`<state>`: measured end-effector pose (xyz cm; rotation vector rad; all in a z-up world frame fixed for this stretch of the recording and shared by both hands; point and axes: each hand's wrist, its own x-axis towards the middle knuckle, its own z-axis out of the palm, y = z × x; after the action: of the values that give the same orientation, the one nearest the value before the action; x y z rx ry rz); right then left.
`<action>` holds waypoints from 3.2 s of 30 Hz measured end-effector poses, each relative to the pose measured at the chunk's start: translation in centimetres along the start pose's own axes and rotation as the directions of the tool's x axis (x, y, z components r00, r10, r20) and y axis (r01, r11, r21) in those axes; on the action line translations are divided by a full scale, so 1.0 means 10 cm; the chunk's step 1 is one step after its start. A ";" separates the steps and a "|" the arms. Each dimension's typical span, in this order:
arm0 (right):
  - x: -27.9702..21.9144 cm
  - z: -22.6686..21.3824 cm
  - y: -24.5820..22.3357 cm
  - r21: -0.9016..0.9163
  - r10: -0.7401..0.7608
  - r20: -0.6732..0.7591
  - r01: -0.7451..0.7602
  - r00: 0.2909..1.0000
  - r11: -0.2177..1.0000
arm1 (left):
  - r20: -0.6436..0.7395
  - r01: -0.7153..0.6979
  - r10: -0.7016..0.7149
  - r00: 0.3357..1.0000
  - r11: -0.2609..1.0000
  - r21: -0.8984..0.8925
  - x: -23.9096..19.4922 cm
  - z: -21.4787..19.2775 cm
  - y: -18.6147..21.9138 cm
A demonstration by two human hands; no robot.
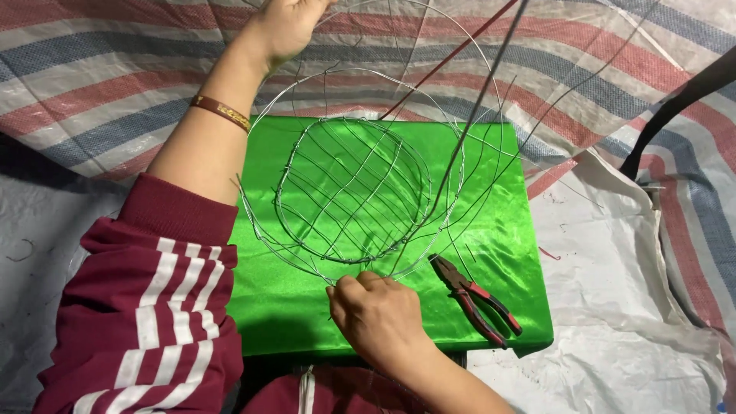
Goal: The person is using pliers to bend, cut, and adjust thin metal wires to form a circular frame structure on a green padded surface.
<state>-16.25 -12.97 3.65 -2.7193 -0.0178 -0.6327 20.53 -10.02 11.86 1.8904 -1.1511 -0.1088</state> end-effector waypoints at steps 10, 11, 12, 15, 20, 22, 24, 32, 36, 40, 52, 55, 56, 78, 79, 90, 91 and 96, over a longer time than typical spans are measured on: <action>0.06 0.03 -0.04 -0.026 -0.003 0.011 0.004 1.000 1.000 | 0.060 -0.139 0.145 0.988 0.985 -0.098 -0.09 0.02 -0.70; 0.07 0.04 -0.04 -0.030 0.002 0.009 -0.002 1.000 1.000 | -0.029 -0.093 0.092 0.995 0.996 -0.010 -0.11 0.03 -0.69; 0.07 0.04 -0.05 -0.033 0.008 0.008 -0.008 1.000 0.999 | -0.122 -0.038 0.047 0.991 0.997 0.073 -0.14 0.05 -0.68; 0.08 0.03 -0.04 -0.023 0.011 -0.018 -0.011 1.000 1.000 | -0.194 -0.122 0.199 0.961 0.930 0.347 -0.15 0.08 -0.54; 0.05 0.07 -0.02 -0.054 0.015 -0.009 -0.015 1.000 0.998 | -0.256 -0.221 0.342 0.904 0.887 0.405 -0.17 0.11 -0.48; 0.05 0.08 -0.01 -0.071 0.020 -0.003 -0.020 1.000 0.997 | -0.299 -0.277 0.433 0.850 0.851 0.446 -0.18 0.11 -0.41; 0.05 0.07 -0.02 -0.075 0.015 0.008 -0.014 1.000 0.997 | -0.302 -0.323 0.474 0.827 0.840 0.436 -0.18 0.11 -0.37; 0.06 0.05 -0.02 -0.060 0.011 -0.012 -0.012 1.000 0.998 | -0.195 -0.223 0.241 0.951 0.969 0.110 -0.11 0.01 -0.45; 0.13 -0.01 -0.04 -0.033 0.014 -0.050 -0.015 0.999 0.999 | -0.099 0.145 -0.152 0.983 0.987 -0.072 -0.04 -0.05 -0.47; 0.23 -0.15 -0.08 0.018 0.041 -0.070 -0.040 0.997 0.999 | -0.041 0.200 -0.202 0.979 0.979 -0.046 0.14 -0.06 -0.67; 0.46 -0.35 -0.14 0.179 0.151 -0.119 -0.128 0.981 0.976 | 0.030 0.486 -0.485 0.874 0.870 -0.088 0.42 -0.01 -1.17; 0.49 -0.34 -0.13 0.188 0.137 -0.114 -0.114 0.984 0.975 | -0.003 0.443 -0.445 0.896 0.893 -0.074 0.39 -0.02 -1.08; 0.49 -0.33 -0.12 0.166 0.133 -0.115 -0.113 0.984 0.980 | 0.011 0.425 -0.425 0.905 0.903 -0.064 0.39 -0.01 -1.04; 0.43 -0.31 0.00 0.215 0.124 0.153 -0.156 0.980 0.964 | 0.039 0.507 -0.561 0.827 0.773 0.380 0.11 -0.16 -0.62; 0.44 -0.32 0.00 0.219 0.125 0.154 -0.157 0.980 0.963 | 0.040 0.509 -0.564 0.825 0.771 0.383 0.00 -0.19 -0.58; 0.41 -0.32 -0.01 0.236 0.124 0.100 -0.145 0.987 0.961 | -0.144 -0.002 0.083 0.986 0.874 0.486 -0.52 -0.04 -0.49; 0.41 -0.33 -0.03 0.235 0.121 0.103 -0.142 0.987 0.962 | -0.148 0.002 0.080 0.986 0.875 0.485 -0.48 -0.02 -0.56; 0.44 -0.43 -0.05 0.208 0.149 0.024 -0.150 0.989 0.966 | -0.039 0.334 -0.344 0.938 0.869 0.365 -0.45 0.01 -0.33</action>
<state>-14.16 -14.21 9.30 -2.4915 0.1117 -0.5430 20.14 -6.13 7.83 2.4244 -0.8868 -0.1200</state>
